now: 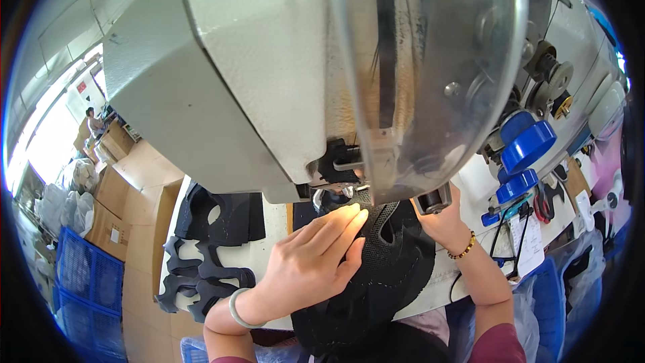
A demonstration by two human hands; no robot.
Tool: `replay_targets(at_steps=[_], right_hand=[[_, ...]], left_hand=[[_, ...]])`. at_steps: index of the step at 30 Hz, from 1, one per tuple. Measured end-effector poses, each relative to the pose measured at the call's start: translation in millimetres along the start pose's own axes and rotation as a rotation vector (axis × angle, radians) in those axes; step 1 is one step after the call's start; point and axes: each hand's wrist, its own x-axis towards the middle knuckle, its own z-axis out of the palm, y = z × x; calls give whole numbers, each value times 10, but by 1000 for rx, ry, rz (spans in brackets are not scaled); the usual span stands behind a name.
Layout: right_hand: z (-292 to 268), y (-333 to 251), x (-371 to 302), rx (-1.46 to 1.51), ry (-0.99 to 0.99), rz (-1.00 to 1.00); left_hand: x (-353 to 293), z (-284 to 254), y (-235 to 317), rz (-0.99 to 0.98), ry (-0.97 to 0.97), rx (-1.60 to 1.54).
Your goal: The person stitches shoe upper components together using a sewing machine, guiding and aligning the pieces under the needle by hand.
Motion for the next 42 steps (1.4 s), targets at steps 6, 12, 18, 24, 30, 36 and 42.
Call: replay_targets(at_steps=[6,12,18,24,30,36,42], right_hand=[[-48,134,-208,343,-152,391],[-16,146,-197,133,-147,77],[35,30,-160,394,55,338],[-53,8,-123,168,-13,184],[-133,-25,-113,-67,-105,-8],[-189,-68,-96,-124,-61,14],[-240,-168,-46,-269,-122,-212]], left_hand=[[-6,62,2,16,44,96],[1,56,-28,12,53,71],[9,31,-84,37,60,50],[59,6,-91,43,22,50],[73,-49,-68,9,-66,80],[54,-13,-4,-13,-118,137],[-33,150,-11,74,27,307]])
